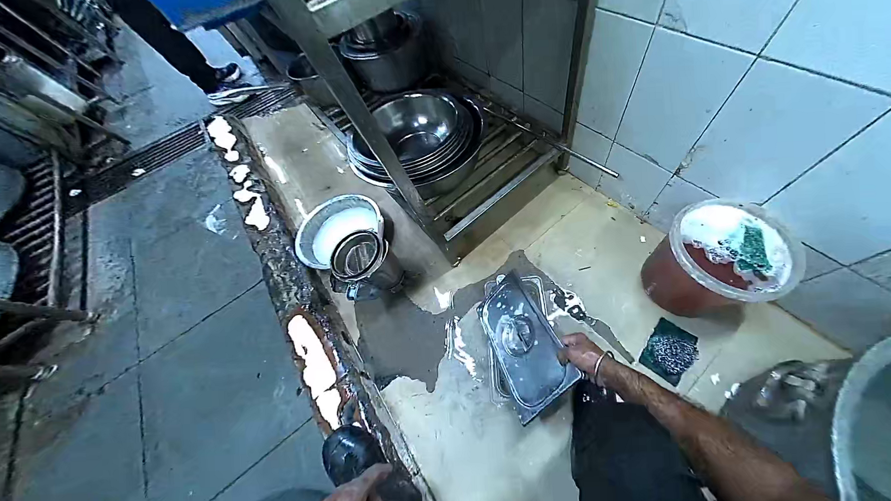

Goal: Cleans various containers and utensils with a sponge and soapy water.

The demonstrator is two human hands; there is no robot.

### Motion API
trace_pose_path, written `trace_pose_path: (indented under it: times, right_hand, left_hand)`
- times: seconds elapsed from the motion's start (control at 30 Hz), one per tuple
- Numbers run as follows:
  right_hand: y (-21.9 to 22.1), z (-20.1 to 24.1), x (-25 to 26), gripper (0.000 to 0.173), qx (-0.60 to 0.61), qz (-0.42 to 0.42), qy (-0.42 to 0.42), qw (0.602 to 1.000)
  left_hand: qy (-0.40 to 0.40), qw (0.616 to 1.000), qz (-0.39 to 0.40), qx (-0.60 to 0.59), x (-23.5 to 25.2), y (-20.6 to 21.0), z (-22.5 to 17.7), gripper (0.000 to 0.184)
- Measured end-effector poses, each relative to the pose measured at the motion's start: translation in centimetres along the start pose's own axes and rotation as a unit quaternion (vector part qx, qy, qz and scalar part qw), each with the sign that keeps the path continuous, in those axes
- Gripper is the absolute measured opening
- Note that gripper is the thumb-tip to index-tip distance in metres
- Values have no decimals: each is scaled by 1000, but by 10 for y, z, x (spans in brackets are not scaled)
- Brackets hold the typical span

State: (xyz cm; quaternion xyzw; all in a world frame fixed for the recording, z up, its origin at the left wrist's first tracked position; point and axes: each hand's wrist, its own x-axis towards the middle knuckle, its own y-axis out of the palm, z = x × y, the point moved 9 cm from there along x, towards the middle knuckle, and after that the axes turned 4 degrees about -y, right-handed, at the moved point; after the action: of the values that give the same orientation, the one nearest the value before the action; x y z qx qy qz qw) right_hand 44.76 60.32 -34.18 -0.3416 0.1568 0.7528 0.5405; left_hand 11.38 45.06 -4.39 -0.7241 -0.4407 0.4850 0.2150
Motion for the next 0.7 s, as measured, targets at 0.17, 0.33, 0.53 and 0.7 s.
trace_pose_path:
  times: [0.17,0.33,0.53,0.7]
  right_hand:
    - [7,70,-36,7,110,17,38,993]
    - [34,138,-90,8,143,58,6,988]
    - [58,199,-157,24,229,85,-70,967]
    - [97,198,-184,20,330,174,-90,923]
  left_hand:
    - [53,998,17,-27,14,16,-38,46]
    - [84,980,108,-142,41,66,-72,47]
    - [-109,894,33,-434,68,74,-60,53]
    - [-65,757,-169,-627,67,28,-53,58]
